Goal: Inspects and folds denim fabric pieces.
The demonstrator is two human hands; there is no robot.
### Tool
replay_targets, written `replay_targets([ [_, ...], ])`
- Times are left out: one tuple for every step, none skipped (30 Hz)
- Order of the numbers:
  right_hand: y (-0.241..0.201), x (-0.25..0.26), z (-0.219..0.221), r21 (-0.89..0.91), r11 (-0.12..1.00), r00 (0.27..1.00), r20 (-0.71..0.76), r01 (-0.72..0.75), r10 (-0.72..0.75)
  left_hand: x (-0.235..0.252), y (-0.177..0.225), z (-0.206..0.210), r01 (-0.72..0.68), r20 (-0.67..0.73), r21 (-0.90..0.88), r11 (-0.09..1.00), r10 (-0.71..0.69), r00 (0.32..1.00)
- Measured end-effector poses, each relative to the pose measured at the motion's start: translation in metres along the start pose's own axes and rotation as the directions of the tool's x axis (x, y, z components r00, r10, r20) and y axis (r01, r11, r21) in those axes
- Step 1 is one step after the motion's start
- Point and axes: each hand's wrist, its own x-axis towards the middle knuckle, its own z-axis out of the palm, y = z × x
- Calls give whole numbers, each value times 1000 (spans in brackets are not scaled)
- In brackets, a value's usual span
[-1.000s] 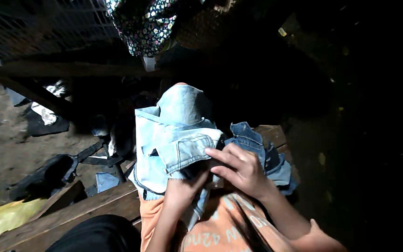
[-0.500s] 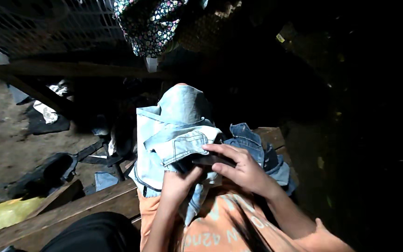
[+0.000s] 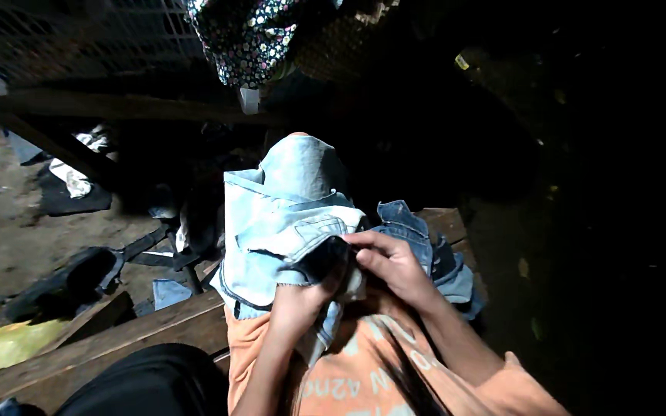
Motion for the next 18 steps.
replay_targets([
  [-4, 3, -2, 129, 982, 991, 25, -136, 134, 1, 1, 0, 25, -14, -50, 998, -26, 1000],
  [-7, 5, -4, 212, 947, 970, 70, -242, 232, 1, 2, 1, 45, -32, -97, 994, -48, 998],
  [-9, 7, -7, 251, 919, 952, 120, -303, 281, 2, 1, 2, 49, -44, -144, 988, -56, 997],
  [-9, 8, -8, 255, 915, 948, 149, -312, 282, 3, 0, 2, 47, -55, -177, 983, -58, 997],
  [-8, 7, -8, 220, 936, 957, 156, -274, 243, 3, -1, 3, 42, -64, -182, 982, -54, 996],
  [-7, 5, -9, 146, 969, 971, 160, -201, 177, 3, 0, 3, 33, -76, -173, 984, -47, 996],
  [-6, 3, -10, 36, 993, 980, 170, -116, 108, 2, 1, 3, 14, -87, -153, 988, -27, 996],
  [-7, -1, -11, -102, 994, 984, 170, -38, 55, 0, 3, 3, -9, -95, -130, 991, -4, 995],
  [-8, -4, -11, -253, 967, 988, 153, 23, 16, -2, 4, 3, -21, -100, -109, 994, 10, 995],
  [-9, -8, -12, -393, 917, 992, 128, 69, -20, -3, 6, 3, -17, -102, -82, 996, 9, 995],
  [-9, -11, -12, -513, 852, 993, 105, 102, -56, -4, 6, 3, -6, -101, -54, 999, 0, 995],
  [-10, -14, -11, -605, 786, 992, 87, 123, -88, -5, 7, 2, -5, -96, -23, 1000, 3, 995],
  [-11, -16, -11, -669, 731, 990, 78, 136, -114, -5, 6, 2, -21, -87, 7, 1000, 21, 996],
  [-13, -17, -10, -711, 688, 988, 72, 146, -135, -6, 5, 2, -54, -68, 32, 998, 56, 996],
  [-14, -18, -9, -739, 655, 985, 68, 157, -160, -6, 3, 1, -98, -42, 57, 994, 100, 994],
  [-14, -19, -8, -756, 631, 980, 64, 172, -191, -7, 2, 0, -139, -22, 78, 987, 141, 990],
  [-13, -18, -6, -767, 613, 972, 60, 189, -226, -7, 2, -1, -165, -9, 91, 982, 167, 986],
  [-11, -18, -4, -772, 602, 963, 51, 205, -263, -7, 2, -2, -170, -5, 91, 981, 171, 985],
])
